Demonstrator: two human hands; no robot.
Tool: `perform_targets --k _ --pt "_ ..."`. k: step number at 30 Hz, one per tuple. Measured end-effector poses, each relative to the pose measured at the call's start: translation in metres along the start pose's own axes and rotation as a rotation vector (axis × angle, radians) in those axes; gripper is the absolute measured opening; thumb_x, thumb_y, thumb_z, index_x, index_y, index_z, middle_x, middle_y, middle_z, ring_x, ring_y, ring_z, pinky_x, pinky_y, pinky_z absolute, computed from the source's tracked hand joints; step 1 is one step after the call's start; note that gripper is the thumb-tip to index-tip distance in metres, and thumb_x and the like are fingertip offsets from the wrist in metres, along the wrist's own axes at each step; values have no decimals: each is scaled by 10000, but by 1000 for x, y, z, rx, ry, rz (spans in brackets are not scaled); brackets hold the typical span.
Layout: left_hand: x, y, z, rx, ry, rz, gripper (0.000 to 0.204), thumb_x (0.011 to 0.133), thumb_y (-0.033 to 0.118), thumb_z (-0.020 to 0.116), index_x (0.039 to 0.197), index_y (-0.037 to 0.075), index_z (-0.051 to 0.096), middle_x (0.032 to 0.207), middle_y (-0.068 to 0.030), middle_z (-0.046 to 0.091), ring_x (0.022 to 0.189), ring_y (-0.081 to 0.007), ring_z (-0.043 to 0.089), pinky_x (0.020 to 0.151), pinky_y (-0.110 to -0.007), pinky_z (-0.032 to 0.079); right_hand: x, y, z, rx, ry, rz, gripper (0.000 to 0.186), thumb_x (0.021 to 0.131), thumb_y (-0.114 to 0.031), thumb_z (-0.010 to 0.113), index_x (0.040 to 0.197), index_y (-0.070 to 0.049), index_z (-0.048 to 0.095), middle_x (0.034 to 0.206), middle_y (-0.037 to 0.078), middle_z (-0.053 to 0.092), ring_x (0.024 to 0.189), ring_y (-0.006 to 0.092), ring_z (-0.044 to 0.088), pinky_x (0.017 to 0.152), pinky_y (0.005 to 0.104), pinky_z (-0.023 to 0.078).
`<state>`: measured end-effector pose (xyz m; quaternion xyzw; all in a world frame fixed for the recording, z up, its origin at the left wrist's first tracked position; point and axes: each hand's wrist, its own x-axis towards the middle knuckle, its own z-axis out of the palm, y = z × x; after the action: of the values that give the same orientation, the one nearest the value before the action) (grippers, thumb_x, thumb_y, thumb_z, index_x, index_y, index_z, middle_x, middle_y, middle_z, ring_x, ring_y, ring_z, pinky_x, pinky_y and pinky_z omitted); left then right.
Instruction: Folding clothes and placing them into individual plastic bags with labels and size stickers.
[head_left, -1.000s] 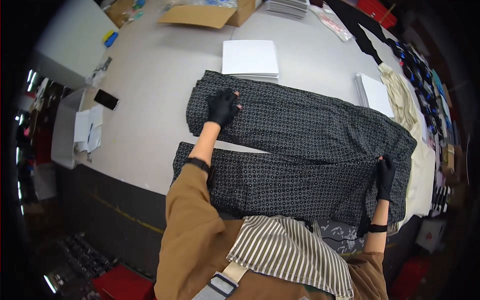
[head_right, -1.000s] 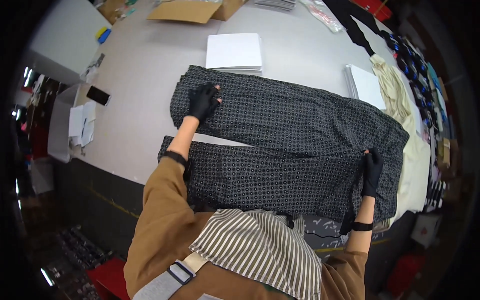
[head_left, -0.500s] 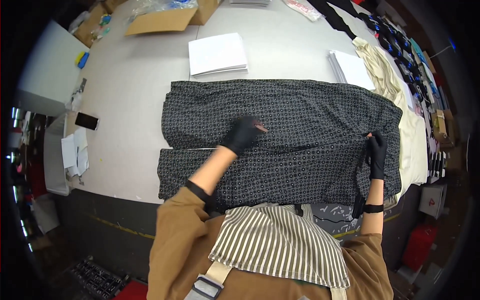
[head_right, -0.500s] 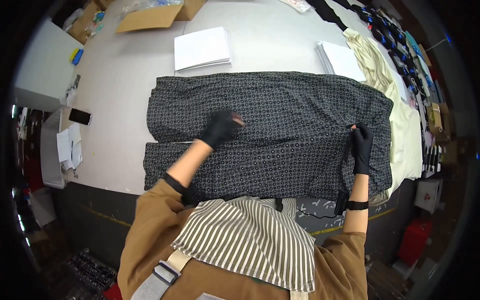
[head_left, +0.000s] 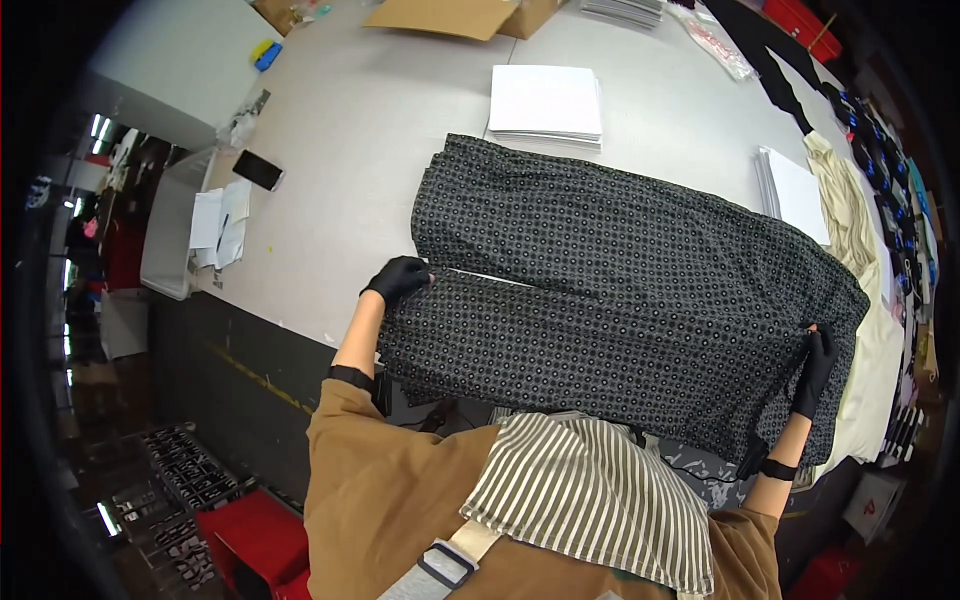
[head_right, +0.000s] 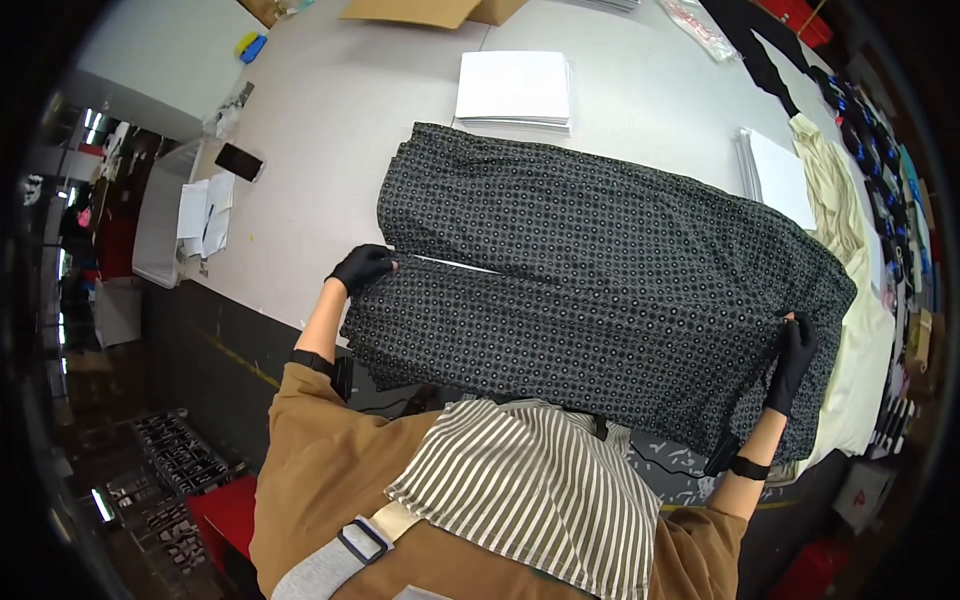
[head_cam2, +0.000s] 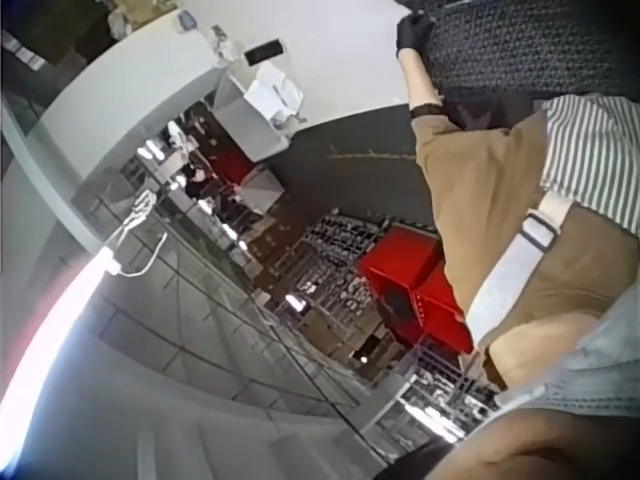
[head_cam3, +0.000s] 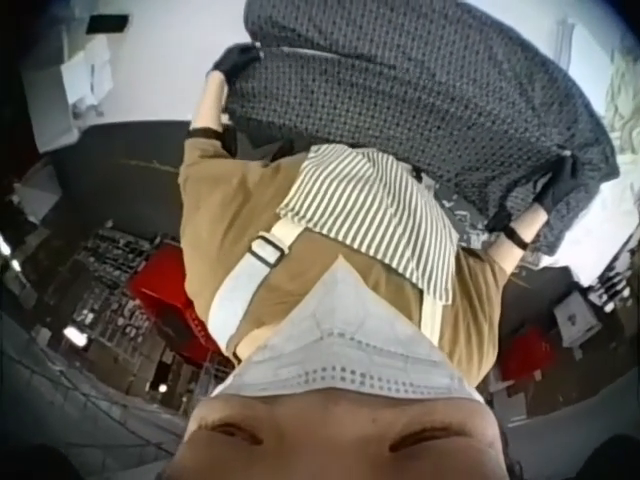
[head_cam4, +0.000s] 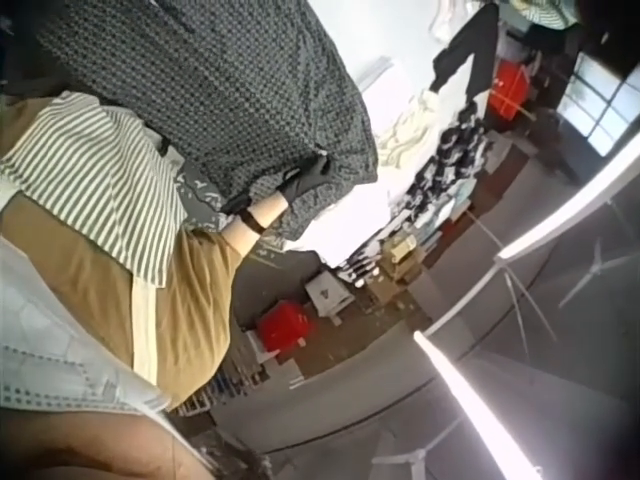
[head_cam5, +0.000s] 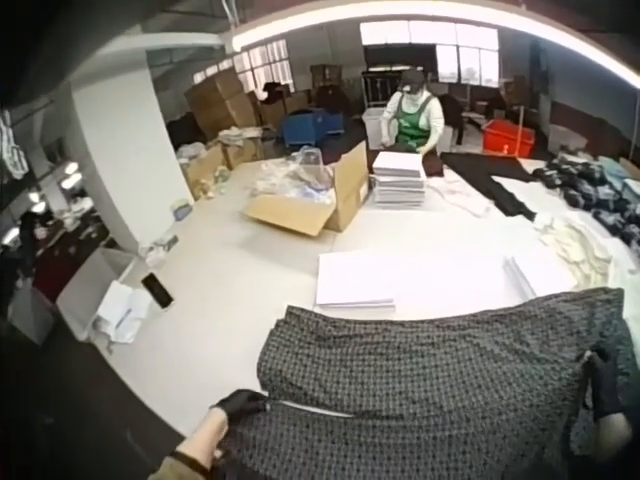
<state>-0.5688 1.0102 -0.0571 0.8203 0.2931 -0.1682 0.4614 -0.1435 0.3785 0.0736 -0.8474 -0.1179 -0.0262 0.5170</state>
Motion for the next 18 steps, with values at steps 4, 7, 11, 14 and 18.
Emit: perform_targets --k 4,7,11,14,18 --pt "25 -35 -3 -29 281 -117 439 708 415 687 960 58 653 913 -125 666 848 -276 630 769 -359 473 0 2 8 21 38 41 124 838 -98 546 907 -45 635 661 -62 513 534 29 403 476 196 296" --pt "49 -35 14 128 285 -199 420 718 371 687 994 59 635 906 -129 660 858 -247 626 755 -347 474 0 5 7 14 55 54 123 842 -105 550 909 -45 633 655 -60 510 525 30 402 472 197 298" --pt "41 -52 19 114 345 -167 385 734 336 684 978 49 607 841 -97 639 799 -193 599 717 -318 471 0 9 10 6 41 56 119 844 -114 555 903 -45 633 648 -57 505 517 32 402 469 200 302" --pt "38 -39 18 -289 499 43 348 736 320 681 935 47 595 801 -69 609 757 -171 571 694 -308 466 -2 12 8 4 51 62 121 845 -120 554 900 -44 631 644 -56 502 515 35 405 468 201 305" --pt "31 -38 6 -705 452 50 291 736 282 675 877 49 574 769 -29 569 720 -134 524 666 -287 457 -3 10 11 1 14 78 126 846 -128 553 900 -43 628 643 -51 503 508 43 409 467 202 310"
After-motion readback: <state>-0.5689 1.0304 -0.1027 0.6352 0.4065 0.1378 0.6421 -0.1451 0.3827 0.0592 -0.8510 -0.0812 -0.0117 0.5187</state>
